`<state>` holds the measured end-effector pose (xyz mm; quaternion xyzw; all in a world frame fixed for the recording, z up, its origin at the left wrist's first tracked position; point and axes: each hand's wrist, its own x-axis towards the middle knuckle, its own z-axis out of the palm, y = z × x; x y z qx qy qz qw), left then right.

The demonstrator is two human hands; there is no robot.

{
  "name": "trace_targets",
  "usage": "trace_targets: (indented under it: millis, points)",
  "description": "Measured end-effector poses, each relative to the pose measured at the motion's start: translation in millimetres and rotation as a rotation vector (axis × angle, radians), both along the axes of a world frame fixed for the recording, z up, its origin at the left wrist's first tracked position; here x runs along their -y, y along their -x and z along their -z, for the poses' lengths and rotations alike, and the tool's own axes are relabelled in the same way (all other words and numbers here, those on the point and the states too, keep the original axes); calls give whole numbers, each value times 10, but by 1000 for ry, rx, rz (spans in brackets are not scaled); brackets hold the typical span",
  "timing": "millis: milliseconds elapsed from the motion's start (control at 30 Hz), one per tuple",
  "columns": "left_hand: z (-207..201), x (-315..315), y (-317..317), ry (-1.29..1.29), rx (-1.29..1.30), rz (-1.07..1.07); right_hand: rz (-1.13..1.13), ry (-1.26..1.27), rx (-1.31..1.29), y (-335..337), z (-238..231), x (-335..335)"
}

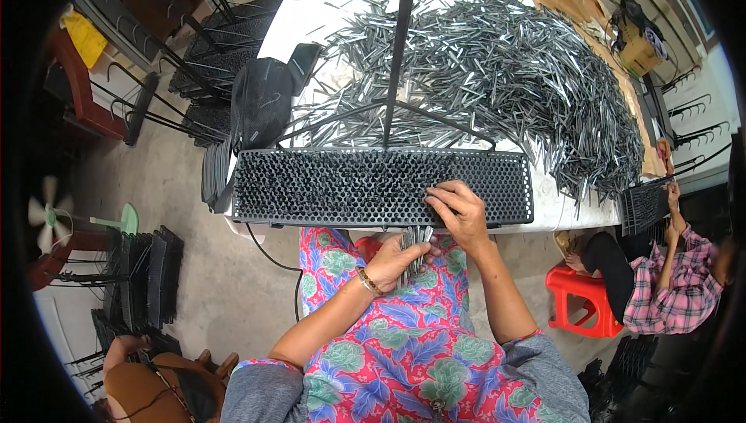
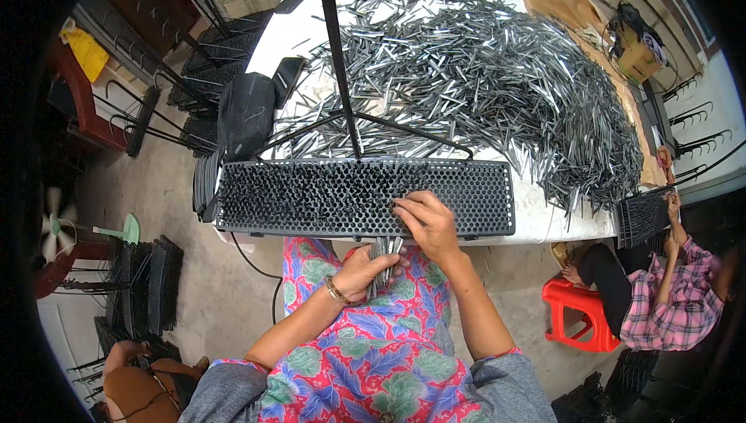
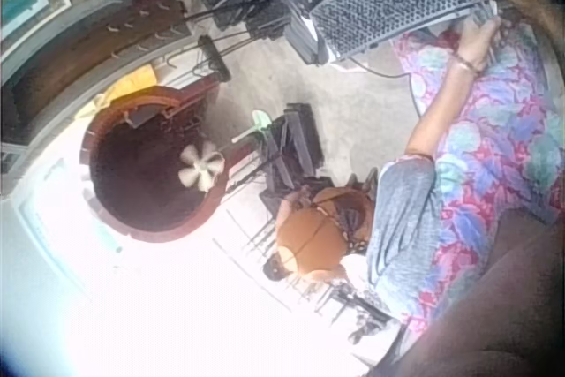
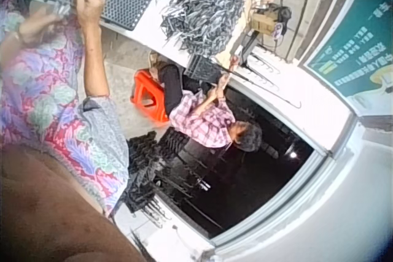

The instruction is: Sort and insert small metal pieces into a mesh rack.

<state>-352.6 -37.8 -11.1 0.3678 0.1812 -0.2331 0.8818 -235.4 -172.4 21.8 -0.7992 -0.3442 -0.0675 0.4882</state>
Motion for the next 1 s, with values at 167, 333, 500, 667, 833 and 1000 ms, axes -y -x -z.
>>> trace_targets:
  millis: [167, 333, 500, 667, 833, 1000]
  points:
    - [-34, -21, -3, 45, -19, -37, 78, 23, 106, 41, 49, -10]
    - [-102, -14, -9, 77, -69, -56, 110, 15, 104, 96, 1, -33]
    - [-128, -83, 5, 55, 38, -60, 5, -11, -252, 182, -188, 13]
    - [-232, -72, -7, 5, 71, -94, -127, -9, -708, 172, -190, 96]
    - [-165, -70, 19, -71, 81, -118, -39, 0, -757, 148, -183, 68]
    - [-154, -62, 24, -143, 56, -174, 68, -40, -850, 180, -263, 26]
